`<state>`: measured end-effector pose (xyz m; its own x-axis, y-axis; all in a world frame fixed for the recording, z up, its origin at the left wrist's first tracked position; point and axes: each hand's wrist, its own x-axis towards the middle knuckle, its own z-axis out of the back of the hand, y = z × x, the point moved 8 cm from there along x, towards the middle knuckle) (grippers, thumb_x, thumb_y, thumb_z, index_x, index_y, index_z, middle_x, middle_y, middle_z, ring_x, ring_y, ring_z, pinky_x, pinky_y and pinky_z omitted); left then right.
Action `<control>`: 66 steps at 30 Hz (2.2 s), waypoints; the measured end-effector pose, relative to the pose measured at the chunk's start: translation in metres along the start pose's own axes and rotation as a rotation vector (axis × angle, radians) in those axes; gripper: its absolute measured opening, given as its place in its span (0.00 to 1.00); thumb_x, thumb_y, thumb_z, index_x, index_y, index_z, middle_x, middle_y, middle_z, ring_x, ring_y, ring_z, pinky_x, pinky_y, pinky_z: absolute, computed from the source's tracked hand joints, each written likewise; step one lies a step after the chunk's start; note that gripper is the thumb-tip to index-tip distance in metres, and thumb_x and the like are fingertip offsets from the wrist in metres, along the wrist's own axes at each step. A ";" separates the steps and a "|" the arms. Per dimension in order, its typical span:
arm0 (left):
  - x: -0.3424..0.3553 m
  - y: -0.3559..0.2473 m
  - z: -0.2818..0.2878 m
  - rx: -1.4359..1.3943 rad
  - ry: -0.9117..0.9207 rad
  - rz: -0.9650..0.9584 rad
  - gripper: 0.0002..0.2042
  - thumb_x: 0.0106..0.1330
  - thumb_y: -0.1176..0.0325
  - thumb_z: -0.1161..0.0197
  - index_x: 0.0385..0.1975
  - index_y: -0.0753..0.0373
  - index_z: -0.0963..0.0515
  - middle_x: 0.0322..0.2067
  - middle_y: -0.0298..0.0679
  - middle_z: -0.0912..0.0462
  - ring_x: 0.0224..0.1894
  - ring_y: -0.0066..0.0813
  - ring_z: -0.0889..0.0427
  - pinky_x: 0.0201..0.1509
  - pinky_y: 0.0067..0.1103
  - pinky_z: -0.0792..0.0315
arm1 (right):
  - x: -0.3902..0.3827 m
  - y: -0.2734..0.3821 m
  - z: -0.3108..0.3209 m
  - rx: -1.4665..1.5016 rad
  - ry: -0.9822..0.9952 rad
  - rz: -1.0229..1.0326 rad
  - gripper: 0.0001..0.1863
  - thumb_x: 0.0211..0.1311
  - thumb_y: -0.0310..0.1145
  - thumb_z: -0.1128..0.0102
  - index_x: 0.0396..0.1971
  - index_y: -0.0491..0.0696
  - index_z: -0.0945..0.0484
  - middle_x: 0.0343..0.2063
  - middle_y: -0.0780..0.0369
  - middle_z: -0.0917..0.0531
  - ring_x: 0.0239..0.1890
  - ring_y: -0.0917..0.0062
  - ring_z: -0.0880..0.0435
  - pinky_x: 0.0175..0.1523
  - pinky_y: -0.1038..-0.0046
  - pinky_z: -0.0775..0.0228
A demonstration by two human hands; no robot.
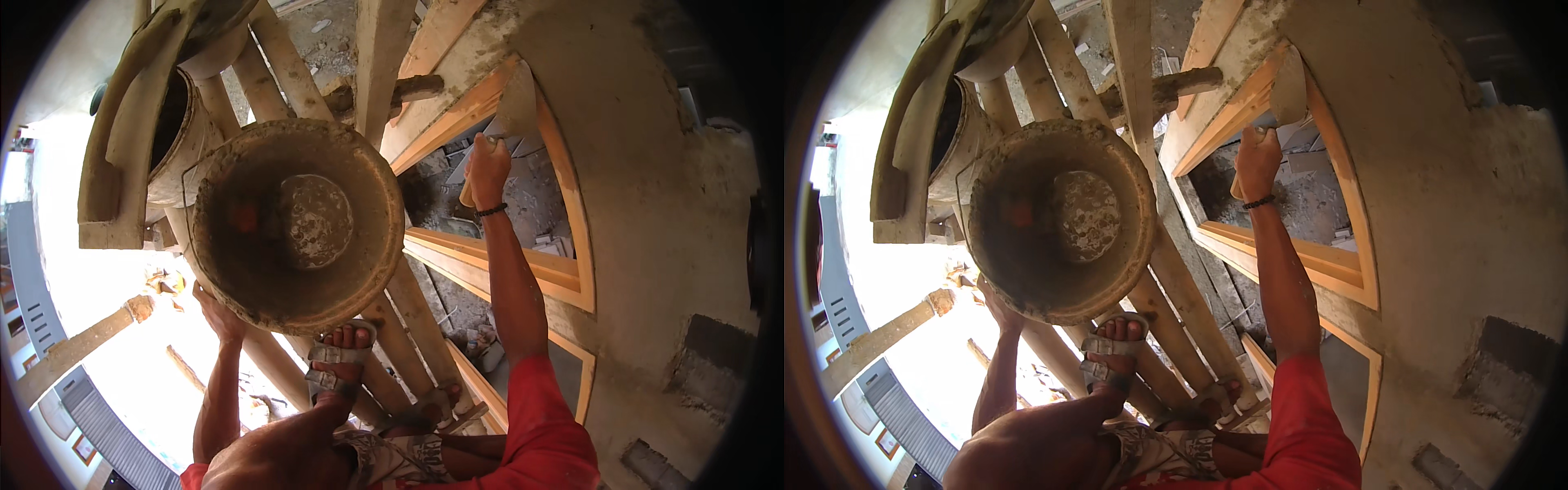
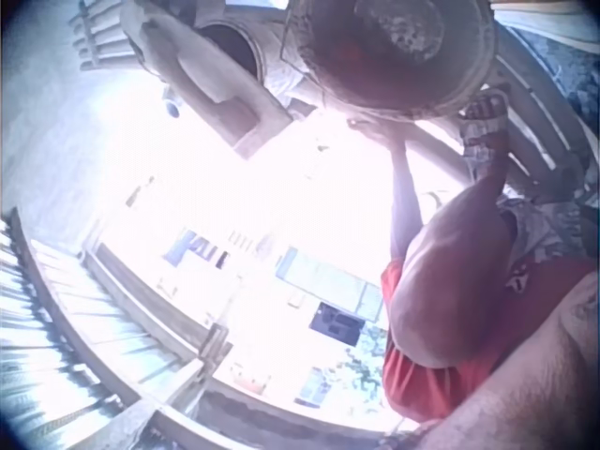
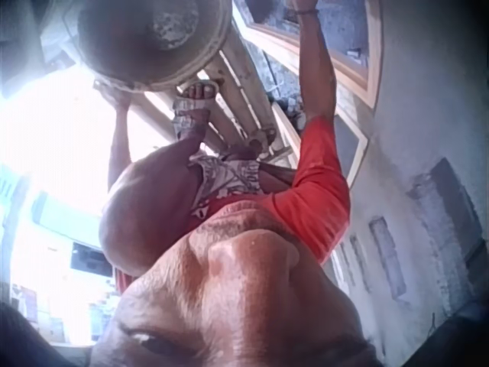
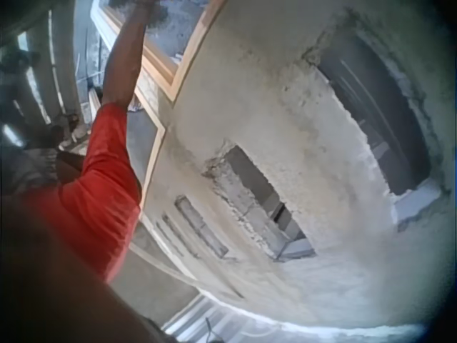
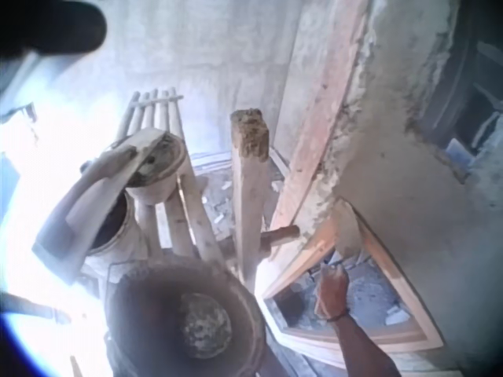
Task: The person applies plaster to the edges of a window frame using a trowel, taking material from a bucket while perched on a bamboo scaffold.
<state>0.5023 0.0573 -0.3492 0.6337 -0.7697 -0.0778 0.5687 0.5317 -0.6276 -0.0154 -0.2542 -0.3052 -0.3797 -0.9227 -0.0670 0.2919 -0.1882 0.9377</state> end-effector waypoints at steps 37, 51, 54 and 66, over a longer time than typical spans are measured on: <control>0.000 -0.002 0.002 0.049 -0.021 -0.016 0.35 0.67 0.47 0.50 0.64 0.70 0.44 0.53 0.63 0.28 0.55 0.61 0.28 0.60 0.42 0.36 | 0.003 -0.008 0.005 -0.312 -0.083 0.020 0.20 0.65 0.43 0.44 0.34 0.36 0.26 0.31 0.46 0.18 0.36 0.50 0.17 0.44 0.57 0.28; -0.001 0.001 0.001 -0.006 -0.017 -0.037 0.36 0.67 0.44 0.49 0.63 0.70 0.44 0.54 0.64 0.29 0.56 0.64 0.29 0.59 0.44 0.37 | 0.013 0.000 -0.008 -0.324 -0.088 0.051 0.21 0.65 0.44 0.46 0.35 0.36 0.26 0.33 0.44 0.18 0.38 0.49 0.17 0.45 0.56 0.28; -0.002 -0.001 0.000 -0.019 0.009 0.028 0.37 0.67 0.44 0.49 0.64 0.70 0.44 0.54 0.64 0.30 0.56 0.64 0.30 0.59 0.44 0.37 | -0.004 -0.004 0.003 -0.278 -0.060 -0.032 0.20 0.65 0.44 0.46 0.35 0.37 0.26 0.31 0.45 0.18 0.38 0.50 0.17 0.44 0.56 0.27; -0.001 0.008 0.004 -0.059 -0.010 0.051 0.35 0.68 0.46 0.50 0.64 0.71 0.44 0.55 0.64 0.30 0.56 0.62 0.29 0.60 0.44 0.37 | -0.013 0.018 0.024 -0.502 -0.115 0.182 0.19 0.65 0.43 0.43 0.35 0.40 0.26 0.28 0.47 0.18 0.35 0.48 0.18 0.43 0.54 0.28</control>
<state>0.5085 0.0633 -0.3512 0.6665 -0.7383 -0.1031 0.5040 0.5482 -0.6674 -0.0262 -0.2379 -0.2798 -0.3687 -0.9181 0.1455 0.7347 -0.1920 0.6506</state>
